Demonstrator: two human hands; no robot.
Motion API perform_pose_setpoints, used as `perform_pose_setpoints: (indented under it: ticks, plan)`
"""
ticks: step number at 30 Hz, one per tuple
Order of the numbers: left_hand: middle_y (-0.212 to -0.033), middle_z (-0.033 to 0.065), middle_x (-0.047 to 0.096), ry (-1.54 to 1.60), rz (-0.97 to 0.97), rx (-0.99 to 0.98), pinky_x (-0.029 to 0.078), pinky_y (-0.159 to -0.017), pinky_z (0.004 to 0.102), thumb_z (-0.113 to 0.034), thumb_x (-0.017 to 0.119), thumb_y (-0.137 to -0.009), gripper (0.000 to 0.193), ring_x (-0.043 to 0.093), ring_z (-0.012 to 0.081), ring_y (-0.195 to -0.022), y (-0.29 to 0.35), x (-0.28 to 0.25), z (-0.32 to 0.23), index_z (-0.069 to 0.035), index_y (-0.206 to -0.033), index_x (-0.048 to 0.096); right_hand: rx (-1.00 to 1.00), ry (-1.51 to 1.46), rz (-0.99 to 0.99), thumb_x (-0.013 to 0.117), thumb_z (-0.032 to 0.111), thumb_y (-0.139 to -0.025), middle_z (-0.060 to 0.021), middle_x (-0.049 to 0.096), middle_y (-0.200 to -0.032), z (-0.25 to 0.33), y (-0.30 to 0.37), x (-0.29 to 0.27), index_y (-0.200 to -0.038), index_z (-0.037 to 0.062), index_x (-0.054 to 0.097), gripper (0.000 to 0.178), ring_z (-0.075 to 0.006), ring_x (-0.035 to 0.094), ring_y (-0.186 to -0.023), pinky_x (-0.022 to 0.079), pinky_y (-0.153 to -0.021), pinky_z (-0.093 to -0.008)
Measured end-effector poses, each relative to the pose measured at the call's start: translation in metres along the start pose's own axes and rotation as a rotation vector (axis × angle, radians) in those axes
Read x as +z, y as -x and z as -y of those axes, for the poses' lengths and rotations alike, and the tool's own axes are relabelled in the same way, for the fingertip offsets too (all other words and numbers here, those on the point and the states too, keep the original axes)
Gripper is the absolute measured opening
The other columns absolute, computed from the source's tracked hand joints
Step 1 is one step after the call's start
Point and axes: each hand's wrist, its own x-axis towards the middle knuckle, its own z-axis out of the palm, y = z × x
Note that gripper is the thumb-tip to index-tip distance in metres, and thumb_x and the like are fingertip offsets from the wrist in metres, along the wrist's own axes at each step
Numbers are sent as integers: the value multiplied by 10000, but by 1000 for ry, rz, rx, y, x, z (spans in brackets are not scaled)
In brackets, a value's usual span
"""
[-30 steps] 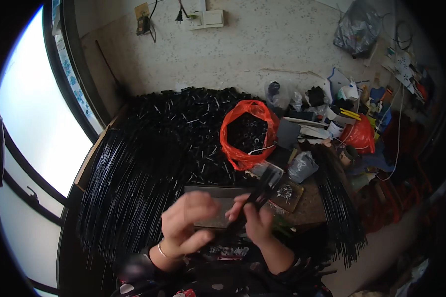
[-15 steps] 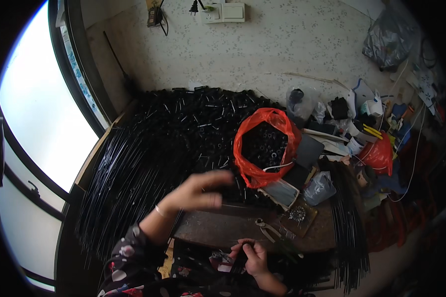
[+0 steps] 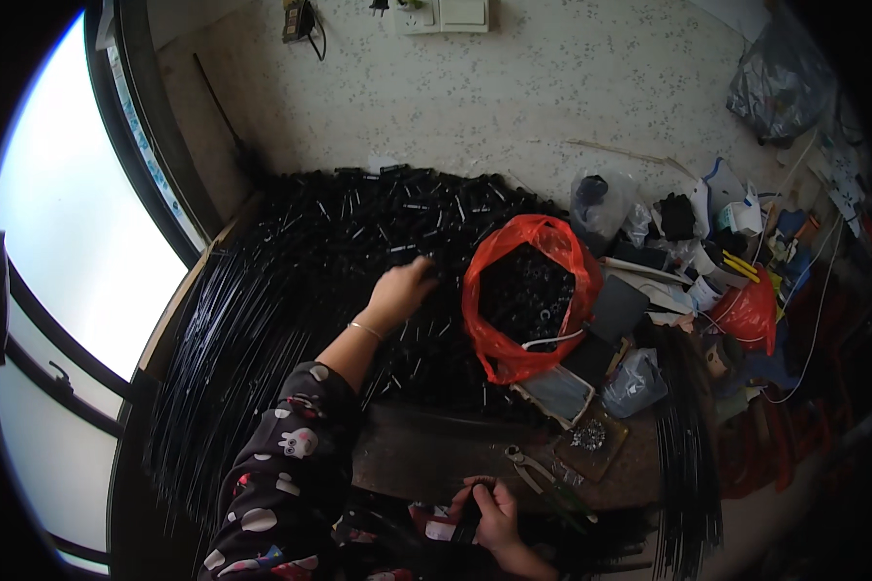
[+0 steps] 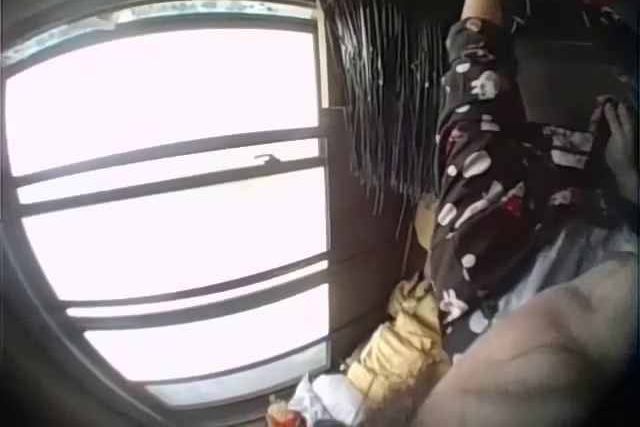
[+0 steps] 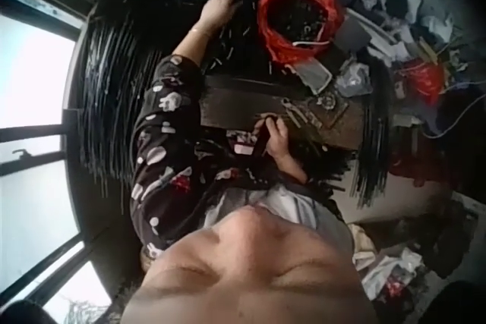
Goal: Assembling bundles of black wires by inserting them into connectors and securing them using a crimping tool.
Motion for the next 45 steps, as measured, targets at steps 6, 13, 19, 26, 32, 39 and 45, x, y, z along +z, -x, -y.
perform_pose_setpoints:
  ticks: [6, 13, 19, 26, 32, 39, 45]
  plan:
    - [-750, 87, 572, 416, -183, 28, 459, -637, 292, -70, 589, -790, 131, 563, 178, -683, 35, -62, -16, -14, -879, 511, -96, 31, -38, 457, 184, -920, -115, 601, -764, 9, 17, 14, -981, 28, 517, 179, -210, 596, -614, 481, -565, -313]
    - [-762, 139, 645, -388, 241, -313, 524, -601, 380, -203, 621, -729, 152, 643, 305, -724, 154, -64, -28, -53, -720, 647, -115, 105, -1, 445, 178, -928, -110, 605, -790, -9, 36, 11, -1049, 56, 488, 177, -195, 601, -630, 487, -575, -304]
    - [-794, 164, 628, -374, 78, -416, 526, -607, 383, -106, 527, -769, 120, 636, 326, -718, 197, -23, -10, -21, -738, 606, -151, 81, -26, 453, 144, -916, -131, 613, -808, -10, 45, 10, -1090, 64, 441, 192, -204, 609, -653, 488, -583, -312]
    - [-783, 183, 607, -75, -318, -418, 495, -582, 410, -246, 592, -816, 285, 603, 362, -691, 214, -25, -31, 0, -889, 469, -301, 89, -75, 555, 123, -866, -68, 617, -814, -14, 45, -2, -913, 31, 574, 105, -140, 582, -718, 462, -679, -266]
    - [-704, 116, 573, 38, -46, -107, 464, -566, 407, -208, 701, -686, 219, 579, 335, -652, 273, -14, -91, -82, -799, 562, -330, 184, -34, 560, 96, -862, -65, 610, -811, -6, 51, -1, -929, 7, 557, 111, -122, 570, -712, 455, -693, -243]
    - [-981, 22, 499, 1496, -116, -254, 385, -751, 257, -180, 554, -868, 153, 466, 108, -838, 266, -5, -130, -55, -786, 527, -309, 286, 44, 561, 62, -863, -53, 614, -829, -8, 49, 3, -930, -9, 545, 98, -96, 564, -730, 461, -699, -227]
    - [-997, 61, 513, 1427, -64, -103, 430, -724, 264, -161, 550, -869, 139, 517, 133, -810, 260, -23, -151, -44, -806, 510, -392, 496, 95, 568, 63, -858, -33, 609, -790, -12, 49, 11, -906, 1, 544, 83, -83, 558, -714, 452, -689, -217]
